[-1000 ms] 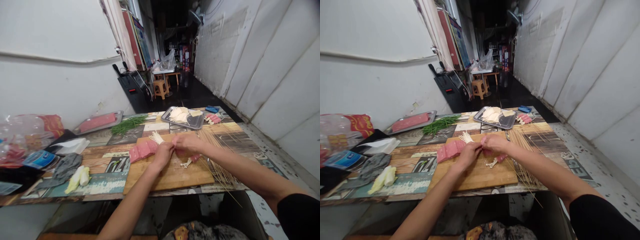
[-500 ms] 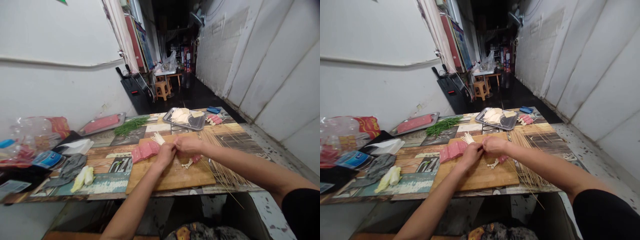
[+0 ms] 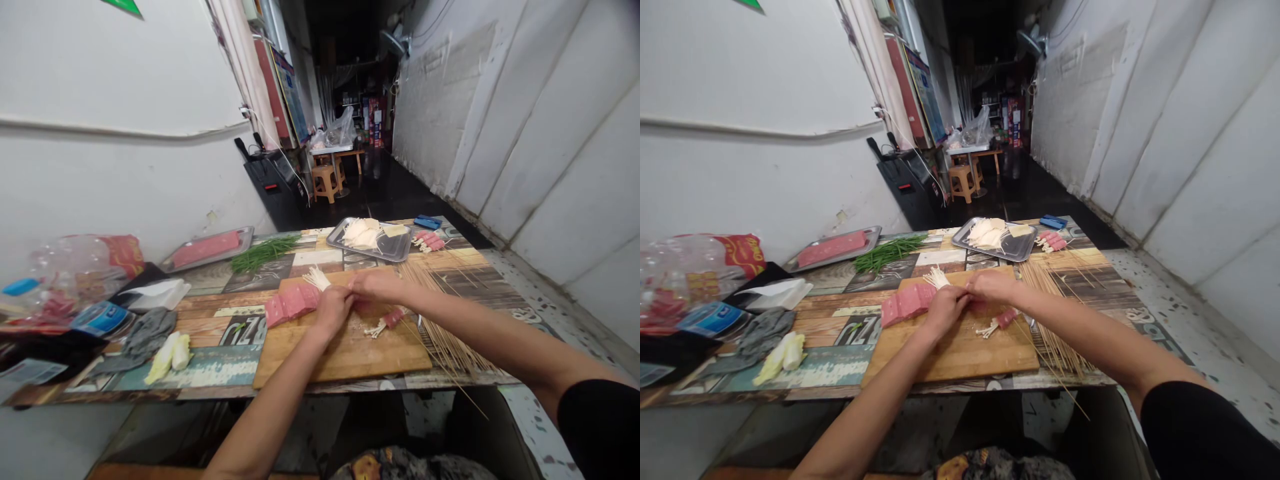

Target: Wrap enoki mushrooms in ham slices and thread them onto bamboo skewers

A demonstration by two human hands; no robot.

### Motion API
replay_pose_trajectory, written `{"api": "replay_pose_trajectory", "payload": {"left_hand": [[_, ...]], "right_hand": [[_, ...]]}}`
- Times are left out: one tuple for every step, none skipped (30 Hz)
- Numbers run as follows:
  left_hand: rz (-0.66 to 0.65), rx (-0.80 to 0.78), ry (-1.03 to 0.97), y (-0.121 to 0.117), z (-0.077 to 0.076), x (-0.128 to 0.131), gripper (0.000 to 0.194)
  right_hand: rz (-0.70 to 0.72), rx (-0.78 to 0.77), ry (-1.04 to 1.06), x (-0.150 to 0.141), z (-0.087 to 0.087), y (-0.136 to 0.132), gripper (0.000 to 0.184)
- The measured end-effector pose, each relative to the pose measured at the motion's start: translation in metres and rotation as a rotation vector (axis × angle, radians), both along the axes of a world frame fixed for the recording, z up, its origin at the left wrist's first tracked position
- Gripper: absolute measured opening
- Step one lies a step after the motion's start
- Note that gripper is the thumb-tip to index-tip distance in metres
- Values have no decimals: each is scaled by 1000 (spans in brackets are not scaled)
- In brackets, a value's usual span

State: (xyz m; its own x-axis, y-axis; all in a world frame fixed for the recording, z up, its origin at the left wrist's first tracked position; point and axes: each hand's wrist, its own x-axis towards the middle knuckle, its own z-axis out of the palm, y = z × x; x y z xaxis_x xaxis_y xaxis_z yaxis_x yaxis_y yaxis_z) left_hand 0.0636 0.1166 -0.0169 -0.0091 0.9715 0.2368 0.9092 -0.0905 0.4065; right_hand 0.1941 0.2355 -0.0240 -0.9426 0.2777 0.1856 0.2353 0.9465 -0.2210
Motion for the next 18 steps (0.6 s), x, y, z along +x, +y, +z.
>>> {"api": "replay_pose_trajectory", "payload": {"left_hand": [[6,-5,-11,0,1,0,20],[13,-13,-19,1,1,-1,21],[22,-24,-22,1,1,-1,21],[29,-34,-21,2,2,-1,22],[31,-42,-18,2,2,-1,22],[29,-47,-14,2,2,0,22],[25,-48,-10,2,1,0,23],[19,-46,-7,1,1,0,24],[10,-43,-2,0,1,0,25],[3,-36,2,0,0,0,25],[1,-29,7,-1,-1,0,24],[5,-20,12,-2,-1,0,21],[13,-13,18,-2,-2,1,18],[22,-6,23,-3,-2,1,15],[31,-4,31,-3,-2,2,13],[38,-3,41,-3,-2,3,11],[38,-6,53,-3,-2,4,10],[36,-11,65,-3,-2,4,9]], "right_hand": [[29,29,-26,-1,0,1,15],[55,66,-59,-2,1,1,16],[72,92,-93,-2,3,2,17],[68,101,-117,-2,5,2,19],[60,98,-137,-1,9,2,21],[55,88,-149,0,12,2,23],[41,66,-143,2,16,3,25],[11,40,-129,4,19,4,25],[-43,10,-112,6,22,7,24],[-114,-25,-99,9,24,10,23],[-193,-64,-96,11,25,13,24],[-272,-99,-103,12,25,16,24],[-334,-127,-121,14,24,19,24],[-373,-144,-142,14,23,21,24],[-396,-158,-157,14,21,23,25],[-411,-175,-166,14,20,24,25],[-430,-200,-172,13,19,23,27],[-448,-232,-176,12,20,22,28]]}}
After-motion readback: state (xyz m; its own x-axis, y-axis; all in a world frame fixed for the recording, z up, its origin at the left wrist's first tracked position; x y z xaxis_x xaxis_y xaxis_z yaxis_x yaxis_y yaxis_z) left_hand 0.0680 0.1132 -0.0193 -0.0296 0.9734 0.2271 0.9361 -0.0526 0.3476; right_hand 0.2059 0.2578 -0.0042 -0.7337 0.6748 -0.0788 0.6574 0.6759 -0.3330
